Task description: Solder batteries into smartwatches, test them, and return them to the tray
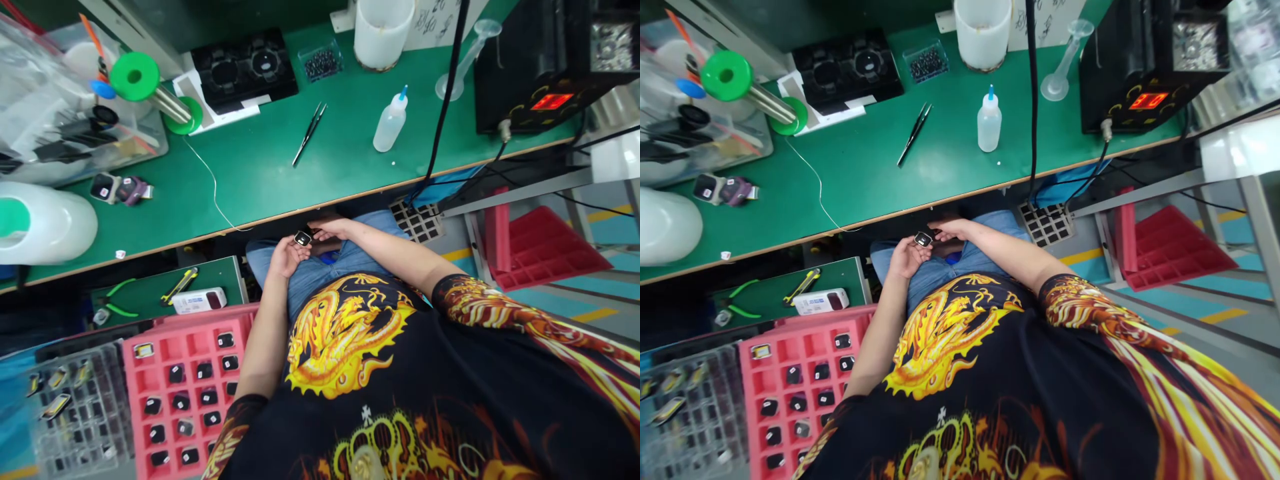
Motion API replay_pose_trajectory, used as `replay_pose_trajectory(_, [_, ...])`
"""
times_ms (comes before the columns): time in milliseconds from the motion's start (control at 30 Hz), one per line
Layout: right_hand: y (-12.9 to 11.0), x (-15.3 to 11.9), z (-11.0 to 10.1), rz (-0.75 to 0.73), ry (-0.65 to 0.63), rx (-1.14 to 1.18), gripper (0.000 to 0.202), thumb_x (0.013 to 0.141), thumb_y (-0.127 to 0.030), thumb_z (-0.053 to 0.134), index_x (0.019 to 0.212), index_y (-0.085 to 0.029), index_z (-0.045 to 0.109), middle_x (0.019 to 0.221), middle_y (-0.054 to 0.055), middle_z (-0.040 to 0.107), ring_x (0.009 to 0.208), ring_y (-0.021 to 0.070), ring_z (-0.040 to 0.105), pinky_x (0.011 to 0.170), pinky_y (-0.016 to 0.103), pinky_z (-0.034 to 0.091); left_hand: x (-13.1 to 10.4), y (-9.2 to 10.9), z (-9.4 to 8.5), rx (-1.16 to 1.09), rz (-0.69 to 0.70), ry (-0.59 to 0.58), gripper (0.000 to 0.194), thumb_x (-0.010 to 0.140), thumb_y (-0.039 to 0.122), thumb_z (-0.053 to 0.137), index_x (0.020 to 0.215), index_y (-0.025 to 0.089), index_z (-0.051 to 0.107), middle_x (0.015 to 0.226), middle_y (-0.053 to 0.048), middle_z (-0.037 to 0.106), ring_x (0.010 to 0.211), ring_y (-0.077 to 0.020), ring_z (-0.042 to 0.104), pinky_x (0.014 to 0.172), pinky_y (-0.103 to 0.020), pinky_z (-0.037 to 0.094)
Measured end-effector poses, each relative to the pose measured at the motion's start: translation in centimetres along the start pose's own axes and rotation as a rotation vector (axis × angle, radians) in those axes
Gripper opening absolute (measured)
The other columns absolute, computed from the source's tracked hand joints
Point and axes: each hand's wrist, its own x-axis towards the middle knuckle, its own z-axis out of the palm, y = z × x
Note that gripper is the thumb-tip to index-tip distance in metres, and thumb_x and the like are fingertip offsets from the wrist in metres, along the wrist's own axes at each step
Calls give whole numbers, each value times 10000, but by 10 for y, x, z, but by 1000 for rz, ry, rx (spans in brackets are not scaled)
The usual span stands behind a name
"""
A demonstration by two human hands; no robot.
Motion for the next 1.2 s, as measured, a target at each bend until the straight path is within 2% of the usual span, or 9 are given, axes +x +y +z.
replay_pose_trajectory(200, [8,4,5,-55,79,-262,383,1034,-494,724,1127,-122,733,896,65,783,789,135,704,689,201,563,-2,1,-3,-30,13,-14,355,1002,443,537,976,144,726,859,-137,787,665,-199,698,637,-304,554])
replay_pose_trajectory(267, [9,3,6,-85,119,-388,372,1008,-480,756,1107,-122,752,959,90,801,901,174,731,791,245,584,-3,1,-3,-38,17,-13,358,1001,455,549,978,146,728,878,-141,788,677,-199,701,656,-310,560])
replay_pose_trajectory(333, [8,2,6,-144,155,-503,361,967,-456,803,1130,-136,761,1115,110,810,1064,215,742,927,307,590,-4,1,-2,-43,18,-12,352,993,462,568,984,149,729,902,-147,792,697,-205,708,678,-323,570])
replay_pose_trajectory(433, [5,0,5,-213,182,-636,416,951,-449,810,1231,-147,750,1302,133,779,1203,244,724,1053,389,575,-5,1,-2,-53,10,-19,339,973,445,597,1009,139,737,931,-161,798,726,-223,721,697,-344,581])
replay_pose_trajectory(533, [2,-7,3,-254,211,-737,476,980,-435,761,1363,-158,715,1405,142,749,1269,244,708,1106,360,548,-6,0,-2,-78,13,-21,334,967,425,608,1017,126,746,951,-171,800,750,-228,727,715,-349,588])
replay_pose_trajectory(667, [2,-33,4,-404,249,-881,642,1039,-378,650,1633,-174,514,1562,169,654,1357,305,671,1141,373,518,-1,-2,-6,-169,86,24,369,1017,489,616,1016,139,734,966,-124,782,779,-196,711,742,-337,595])
replay_pose_trajectory(800, [7,-59,5,-571,131,-1065,803,1033,-381,647,1751,-212,329,1451,201,702,1239,347,719,1054,421,559,10,-4,-10,-271,159,82,417,1057,565,655,1068,151,698,1002,-61,733,790,-163,678,738,-330,600])
replay_pose_trajectory(933, [12,-63,11,-657,-5,-1204,816,1019,-360,666,1755,-306,317,1370,162,709,1167,315,728,1018,402,562,16,-7,-13,-316,161,82,367,1068,510,678,1131,148,694,1019,-51,712,799,-157,673,730,-323,609])
replay_pose_trajectory(1200, [14,-57,17,-651,-10,-1269,816,1016,-348,668,1750,-309,313,1357,156,707,1147,306,741,990,378,566,11,-9,-10,-309,101,17,345,1067,481,691,1150,146,696,1025,-52,712,812,-161,682,727,-320,616])
